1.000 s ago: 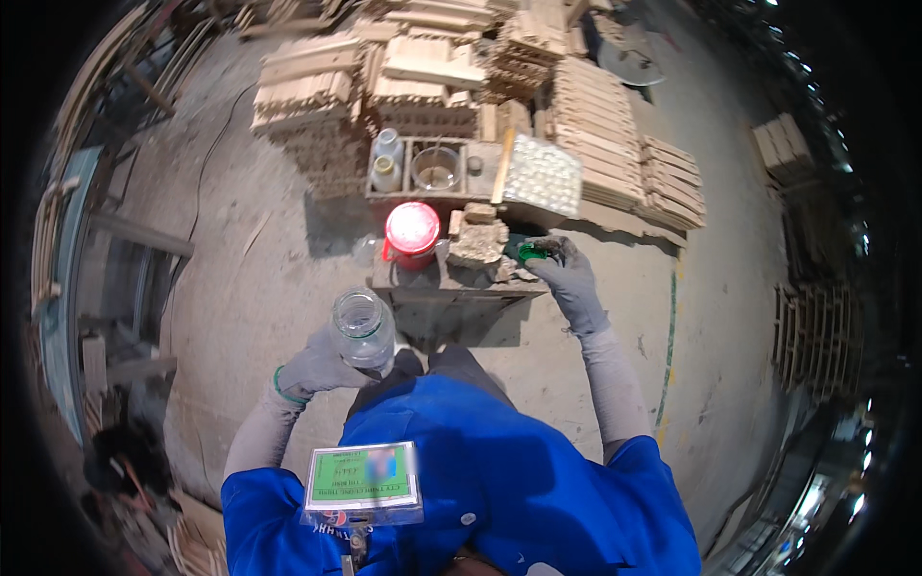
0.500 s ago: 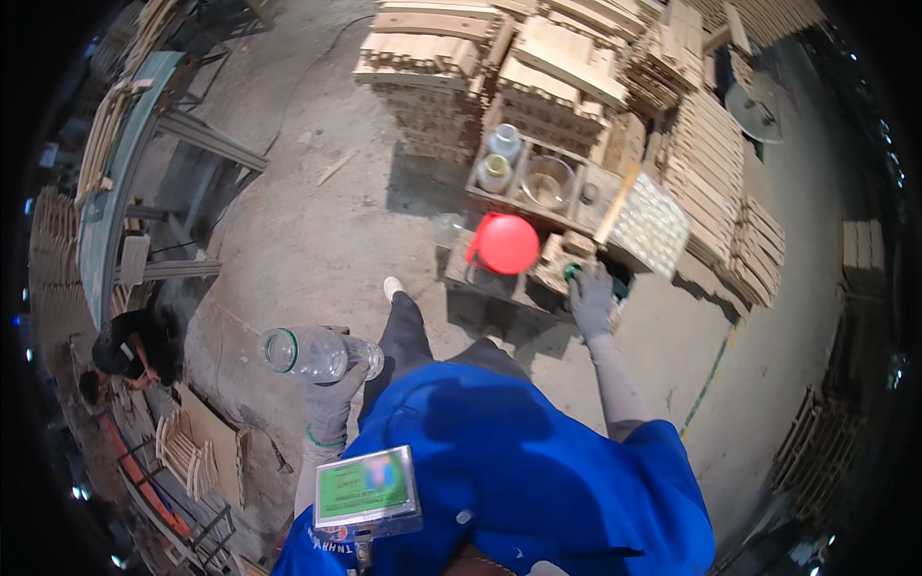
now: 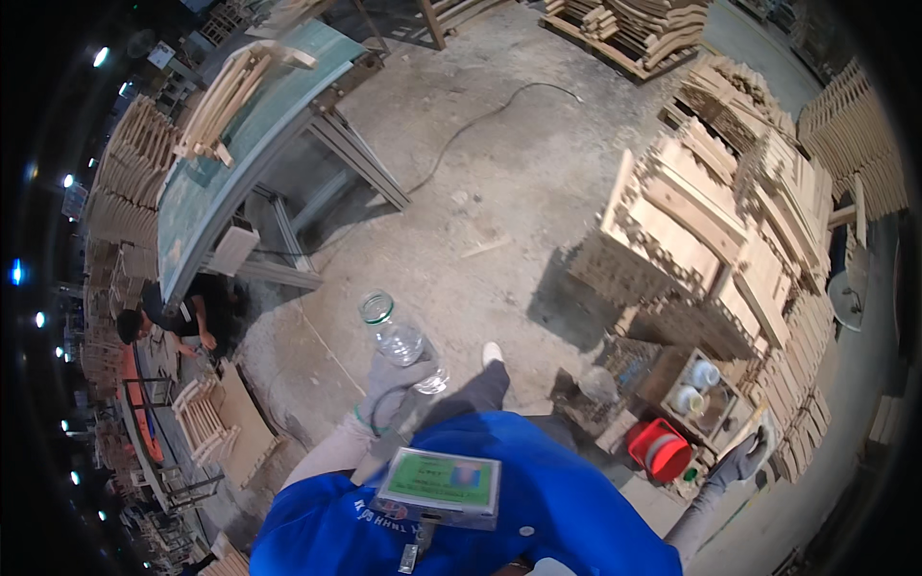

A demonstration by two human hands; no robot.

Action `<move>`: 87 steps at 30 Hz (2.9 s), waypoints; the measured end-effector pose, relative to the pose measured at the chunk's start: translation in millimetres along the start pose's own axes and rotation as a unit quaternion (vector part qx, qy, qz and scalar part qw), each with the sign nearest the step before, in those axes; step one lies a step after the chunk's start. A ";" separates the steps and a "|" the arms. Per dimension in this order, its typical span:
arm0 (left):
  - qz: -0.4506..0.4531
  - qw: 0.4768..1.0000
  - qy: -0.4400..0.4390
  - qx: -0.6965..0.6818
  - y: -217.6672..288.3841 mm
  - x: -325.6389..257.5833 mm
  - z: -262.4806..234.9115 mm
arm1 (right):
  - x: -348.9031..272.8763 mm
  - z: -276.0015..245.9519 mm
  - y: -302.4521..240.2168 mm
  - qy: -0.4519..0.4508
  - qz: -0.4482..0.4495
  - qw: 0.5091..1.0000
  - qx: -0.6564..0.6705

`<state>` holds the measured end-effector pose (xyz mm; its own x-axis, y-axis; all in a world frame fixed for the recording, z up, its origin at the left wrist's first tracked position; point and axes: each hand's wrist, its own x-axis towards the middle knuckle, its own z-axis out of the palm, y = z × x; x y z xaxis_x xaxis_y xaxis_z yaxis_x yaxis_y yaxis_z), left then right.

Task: The person applies a liquid finish to wooden chair frames using a brush. They dip the brush into a can, coat the chair parts, and occasionally mix the liquid in the can with a tool while squatting. The person also adds liquid from a bottle into the can during the process.

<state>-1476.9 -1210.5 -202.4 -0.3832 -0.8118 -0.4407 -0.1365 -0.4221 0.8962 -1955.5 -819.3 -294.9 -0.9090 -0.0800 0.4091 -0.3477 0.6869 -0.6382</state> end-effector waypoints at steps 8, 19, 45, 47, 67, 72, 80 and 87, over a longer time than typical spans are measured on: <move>0.129 0.988 0.088 0.004 57.7 161.9 -32.6 | 12.1 164.3 -250.9 -0.092 -0.389 0.916 0.023; 0.085 0.968 0.220 0.085 146.8 383.8 -57.9 | 110.4 443.5 -440.9 -0.165 -0.329 0.912 0.181; 0.209 0.940 0.230 -0.144 493.5 1022.4 -172.4 | 249.3 1100.8 -777.7 -0.659 -0.184 0.688 -0.244; 0.213 0.928 0.236 -0.196 515.5 1065.7 -193.8 | 262.9 1132.5 -786.6 -0.680 -0.146 0.665 -0.272; 0.313 0.766 0.492 -0.270 662.3 1344.6 -414.6 | 169.1 1678.3 -1459.8 -0.833 -0.250 0.467 0.160; 0.273 0.682 0.635 -0.239 678.1 1343.5 -510.6 | 19.2 1641.1 -1579.2 -0.877 -0.267 0.321 0.239; 0.288 0.562 0.711 -0.310 746.5 1331.1 -717.2 | -96.2 1633.5 -1699.1 -0.899 -0.292 0.298 0.129; 0.251 0.450 0.816 -0.263 770.7 1337.8 -847.0 | -195.1 1629.3 -1853.8 -0.824 -0.480 0.282 0.106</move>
<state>-1320.9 -2963.7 -144.4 0.9940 0.1064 -0.0248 -0.0073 0.2912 0.9566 -1508.3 -3254.0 -254.2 0.8154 -0.5033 -0.2861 -0.4622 -0.2682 -0.8453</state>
